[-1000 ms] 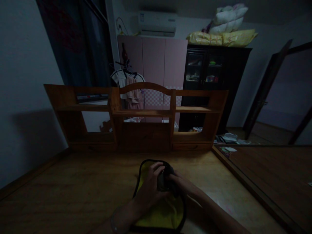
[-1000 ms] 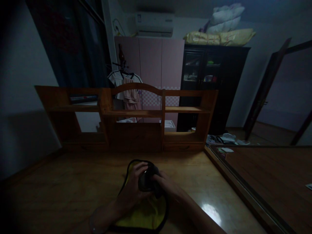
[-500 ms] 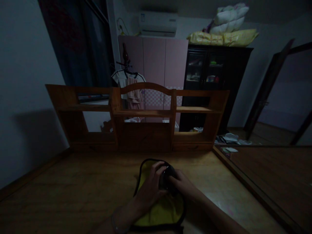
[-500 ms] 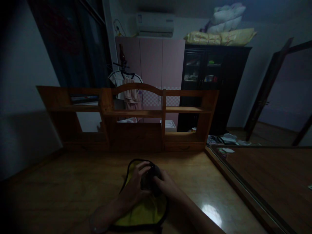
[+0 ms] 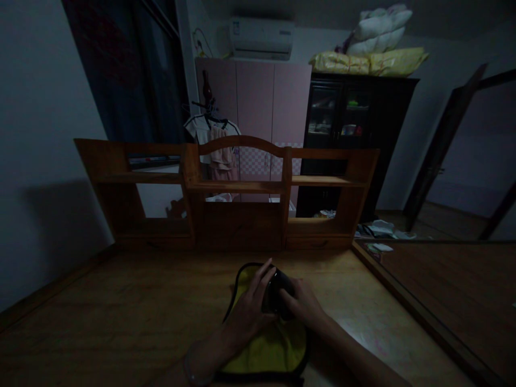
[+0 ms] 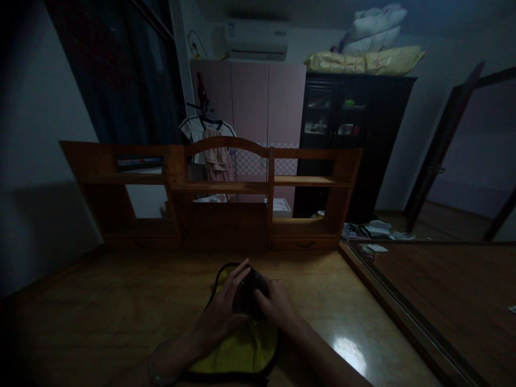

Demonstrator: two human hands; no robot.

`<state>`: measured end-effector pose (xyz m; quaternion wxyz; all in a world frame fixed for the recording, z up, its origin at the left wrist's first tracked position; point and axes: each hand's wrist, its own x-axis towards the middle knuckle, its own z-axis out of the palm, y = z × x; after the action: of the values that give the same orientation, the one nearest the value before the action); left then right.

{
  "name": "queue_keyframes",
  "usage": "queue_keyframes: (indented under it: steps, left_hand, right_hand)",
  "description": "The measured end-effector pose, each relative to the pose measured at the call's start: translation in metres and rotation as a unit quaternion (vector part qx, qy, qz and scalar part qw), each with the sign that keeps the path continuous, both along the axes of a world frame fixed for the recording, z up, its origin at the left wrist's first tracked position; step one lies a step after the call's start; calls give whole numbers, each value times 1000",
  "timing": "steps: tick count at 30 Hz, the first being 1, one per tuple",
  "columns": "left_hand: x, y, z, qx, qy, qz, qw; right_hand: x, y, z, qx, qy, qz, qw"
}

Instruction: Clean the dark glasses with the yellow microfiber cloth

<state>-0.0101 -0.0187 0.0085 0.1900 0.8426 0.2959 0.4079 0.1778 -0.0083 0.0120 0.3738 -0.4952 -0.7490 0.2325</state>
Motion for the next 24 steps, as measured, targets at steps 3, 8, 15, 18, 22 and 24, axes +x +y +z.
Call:
queue_keyframes:
  steps: [3, 8, 15, 18, 22, 24]
  left_hand:
    - [1, 0, -1, -2, 7, 5, 1000]
    - [1, 2, -4, 4, 13, 22, 1000]
    - [1, 2, -2, 17, 19, 33, 999]
    - [1, 2, -2, 18, 18, 37, 999]
    - [1, 3, -3, 21, 6, 45, 999]
    - [2, 3, -2, 18, -3, 49, 999]
  right_hand:
    - [1, 2, -3, 5, -3, -12, 1000]
    - [5, 7, -9, 1, -1, -27, 1000]
    - [3, 7, -9, 13, -22, -41, 999]
    - [2, 5, -6, 14, -33, -40, 999]
    - [1, 3, -4, 5, -25, -17, 1000]
    - [0, 2, -3, -4, -3, 7, 1000]
